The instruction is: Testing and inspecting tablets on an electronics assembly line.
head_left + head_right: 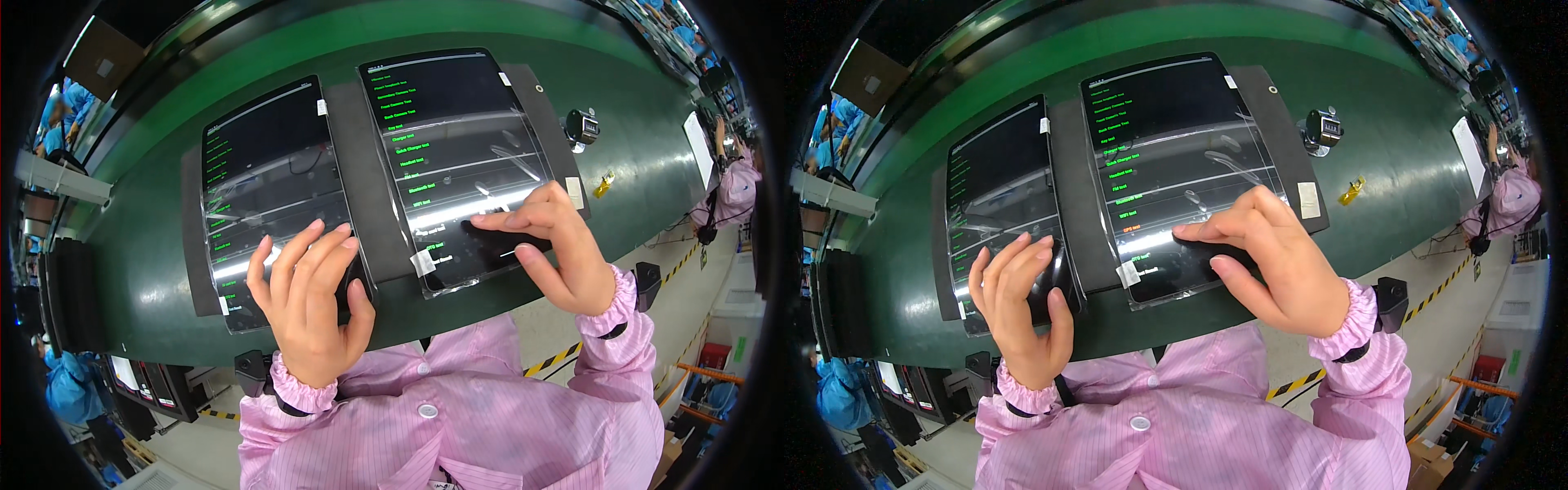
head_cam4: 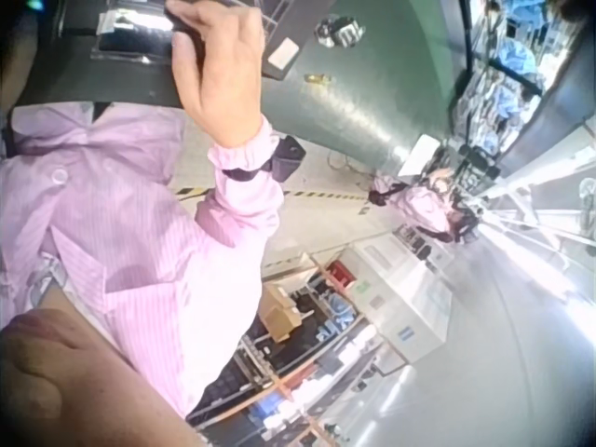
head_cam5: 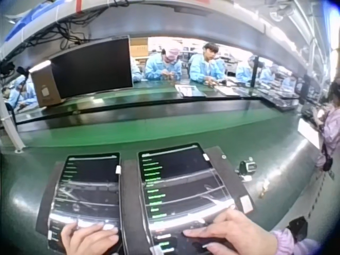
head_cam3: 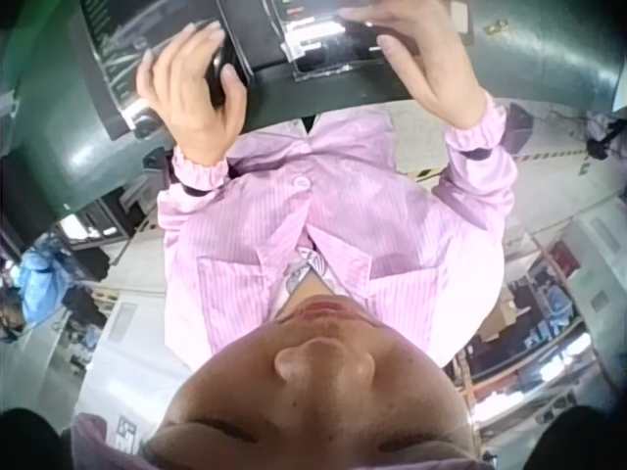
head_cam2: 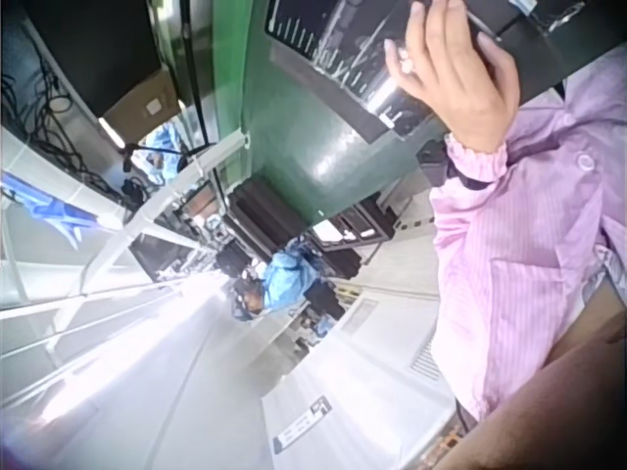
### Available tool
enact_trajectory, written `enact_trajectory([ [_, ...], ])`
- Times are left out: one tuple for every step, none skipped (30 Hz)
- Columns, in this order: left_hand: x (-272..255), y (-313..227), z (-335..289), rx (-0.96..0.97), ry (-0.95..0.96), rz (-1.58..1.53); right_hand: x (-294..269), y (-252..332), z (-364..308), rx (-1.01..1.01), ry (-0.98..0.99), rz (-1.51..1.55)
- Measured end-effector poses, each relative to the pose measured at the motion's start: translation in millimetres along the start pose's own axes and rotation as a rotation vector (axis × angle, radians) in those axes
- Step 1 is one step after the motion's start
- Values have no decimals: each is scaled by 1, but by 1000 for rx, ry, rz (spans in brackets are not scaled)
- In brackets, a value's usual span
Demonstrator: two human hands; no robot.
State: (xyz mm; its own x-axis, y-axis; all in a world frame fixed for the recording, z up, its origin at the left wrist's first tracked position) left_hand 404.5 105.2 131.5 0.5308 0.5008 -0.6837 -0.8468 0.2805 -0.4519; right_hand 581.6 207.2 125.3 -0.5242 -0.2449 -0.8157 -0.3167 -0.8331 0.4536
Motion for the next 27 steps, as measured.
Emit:
enact_trajectory([
  [0, 0, 0, 0, -1, 0, 2, 1, 1, -2, 15, -14],
  [0, 0, 0, -2, -2, -2, 0, 1, 2, -2, 15, -14],
  [0, 1, -1, -4, -3, -5, 1, 1, 1, -1, 49, -113],
  [-1, 0, -1, -6, -5, -1, 4, 1, 1, -5, 83, -209],
  [0, -3, -1, 2, 13, -23, 3, 1, -4, -9, 83, -206],
  [1, -6, -2, 10, 31, -45, -11, -2, -12, 39, -39, -136],
  [1, -6, -3, 8, 27, -49, -25, -4, -23, 90, -158, -72],
  [3, -8, -3, 15, 35, -61, -34, -2, -32, 85, -263, -64],
  [5, -9, -4, 20, 42, -72, -34, -5, -47, 103, -298, -31],
  [6, -11, -2, 25, 43, -77, -31, -11, -64, 199, -334, 88],
  [7, -11, -2, 23, 40, -71, -25, -16, -79, 292, -368, 210],
  [7, -11, -1, 27, 42, -67, -19, -10, -87, 284, -365, 217],
  [6, -11, 0, 33, 48, -60, -10, -5, -91, 290, -337, 254],
  [3, -8, 1, 26, 52, -57, 0, 0, -95, 297, -309, 295],
  [0, -4, 2, 23, 54, -41, 6, 6, -97, 289, -309, 310],
  [-6, 1, 3, 10, 27, -31, 23, 12, -96, 306, -211, 342],
  [-12, 7, 3, -1, -1, -20, 40, 17, -94, 320, -113, 371],
  [-16, 12, 2, -12, 7, 12, 49, 22, -88, 341, -72, 395],
  [-22, 15, 1, -17, 6, 25, 52, 28, -82, 332, -69, 406],
  [-26, 20, -1, -42, 18, 50, 59, 33, -75, 333, -25, 413],
  [-32, 25, -2, -66, 28, 73, 65, 38, -68, 333, 18, 418],
  [-43, 32, -2, -58, 25, 101, 66, 41, -58, 325, 21, 418],
  [-56, 42, 1, -52, 19, 117, 61, 52, -46, 225, -5, 398],
  [-68, 60, 9, -59, 12, 52, 58, 64, -37, 127, -33, 374],
  [-80, 80, 18, -75, -1, -8, 59, 67, -30, 114, -31, 376],
  [-83, 98, 32, -58, 28, 47, 62, 71, -24, 92, -9, 375],
  [-84, 118, 48, -38, 57, 99, 64, 76, -19, 72, 12, 370],
])
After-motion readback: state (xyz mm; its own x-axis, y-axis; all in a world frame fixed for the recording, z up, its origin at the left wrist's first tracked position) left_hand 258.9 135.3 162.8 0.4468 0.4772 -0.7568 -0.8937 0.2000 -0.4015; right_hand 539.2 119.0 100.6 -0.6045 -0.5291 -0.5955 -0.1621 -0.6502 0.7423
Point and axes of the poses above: each hand's wrist, its own z-axis towards the middle knuckle, its own x-axis out of the palm, y = z × x, the point moved 10 cm from there along z, towards the middle knuckle, and after that the axes turned 15 degrees about -z, right-handed, at the moved point
